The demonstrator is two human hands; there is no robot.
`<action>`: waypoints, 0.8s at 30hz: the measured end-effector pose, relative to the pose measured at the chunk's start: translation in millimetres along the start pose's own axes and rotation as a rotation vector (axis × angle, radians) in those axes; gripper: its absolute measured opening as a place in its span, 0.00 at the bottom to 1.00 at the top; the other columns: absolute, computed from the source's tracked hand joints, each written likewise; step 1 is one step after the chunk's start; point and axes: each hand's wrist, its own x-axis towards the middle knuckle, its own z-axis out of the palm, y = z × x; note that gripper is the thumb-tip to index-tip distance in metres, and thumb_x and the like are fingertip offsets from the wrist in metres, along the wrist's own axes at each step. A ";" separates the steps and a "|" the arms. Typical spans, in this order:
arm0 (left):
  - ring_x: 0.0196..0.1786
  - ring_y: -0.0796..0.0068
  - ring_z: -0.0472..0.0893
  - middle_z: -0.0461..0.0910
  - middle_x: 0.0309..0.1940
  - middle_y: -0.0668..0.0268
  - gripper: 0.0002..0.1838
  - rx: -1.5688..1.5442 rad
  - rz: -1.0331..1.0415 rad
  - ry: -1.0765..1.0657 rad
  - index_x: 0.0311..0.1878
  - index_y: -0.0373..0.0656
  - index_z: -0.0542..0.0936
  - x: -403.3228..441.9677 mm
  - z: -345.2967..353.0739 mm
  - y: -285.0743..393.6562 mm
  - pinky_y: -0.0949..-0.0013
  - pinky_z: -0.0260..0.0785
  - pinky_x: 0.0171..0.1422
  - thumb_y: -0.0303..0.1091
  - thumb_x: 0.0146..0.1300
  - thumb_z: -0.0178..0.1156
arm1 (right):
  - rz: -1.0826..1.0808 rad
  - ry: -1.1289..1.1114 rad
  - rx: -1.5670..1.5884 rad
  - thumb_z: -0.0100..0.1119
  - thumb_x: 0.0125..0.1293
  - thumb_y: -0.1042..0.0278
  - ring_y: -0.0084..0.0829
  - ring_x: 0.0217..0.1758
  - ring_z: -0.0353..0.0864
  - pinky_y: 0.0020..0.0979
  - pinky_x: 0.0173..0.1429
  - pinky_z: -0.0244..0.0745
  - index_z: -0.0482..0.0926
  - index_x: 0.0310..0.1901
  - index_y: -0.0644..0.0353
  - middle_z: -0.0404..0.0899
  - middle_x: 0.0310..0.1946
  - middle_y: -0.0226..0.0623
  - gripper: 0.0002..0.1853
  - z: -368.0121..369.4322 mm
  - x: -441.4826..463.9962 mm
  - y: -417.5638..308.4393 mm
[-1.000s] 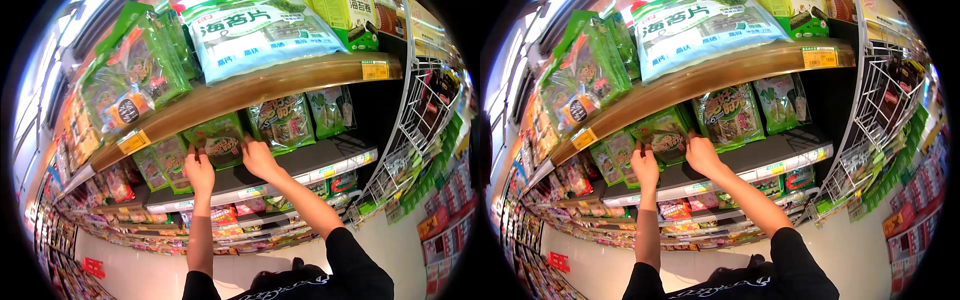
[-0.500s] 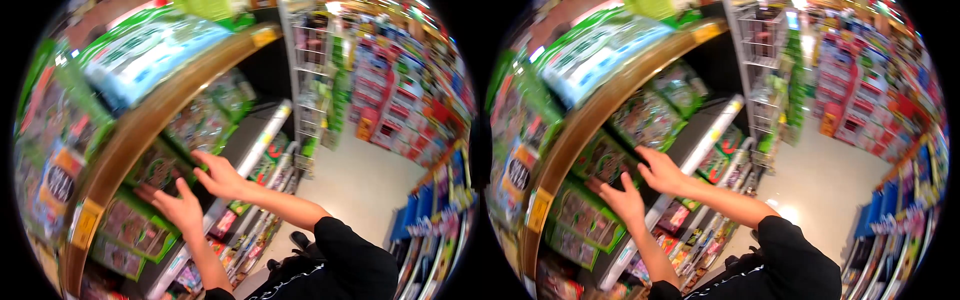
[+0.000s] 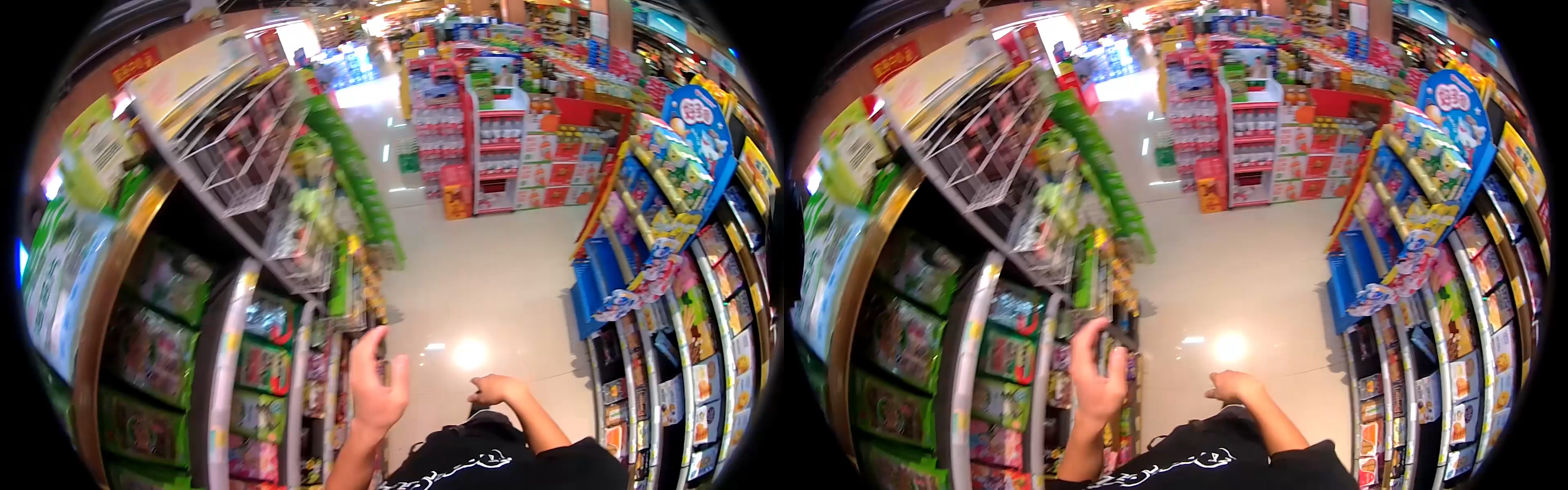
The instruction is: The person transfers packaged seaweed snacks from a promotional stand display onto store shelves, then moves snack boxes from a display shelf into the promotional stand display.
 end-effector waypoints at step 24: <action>0.67 0.43 0.78 0.77 0.68 0.46 0.42 0.254 0.164 -1.629 0.74 0.36 0.70 153.7 443.0 -143.9 0.48 0.72 0.70 0.64 0.72 0.56 | 0.257 0.287 0.318 0.57 0.74 0.43 0.55 0.72 0.75 0.46 0.74 0.70 0.67 0.73 0.70 0.76 0.67 0.60 0.39 -230.8 35.9 246.3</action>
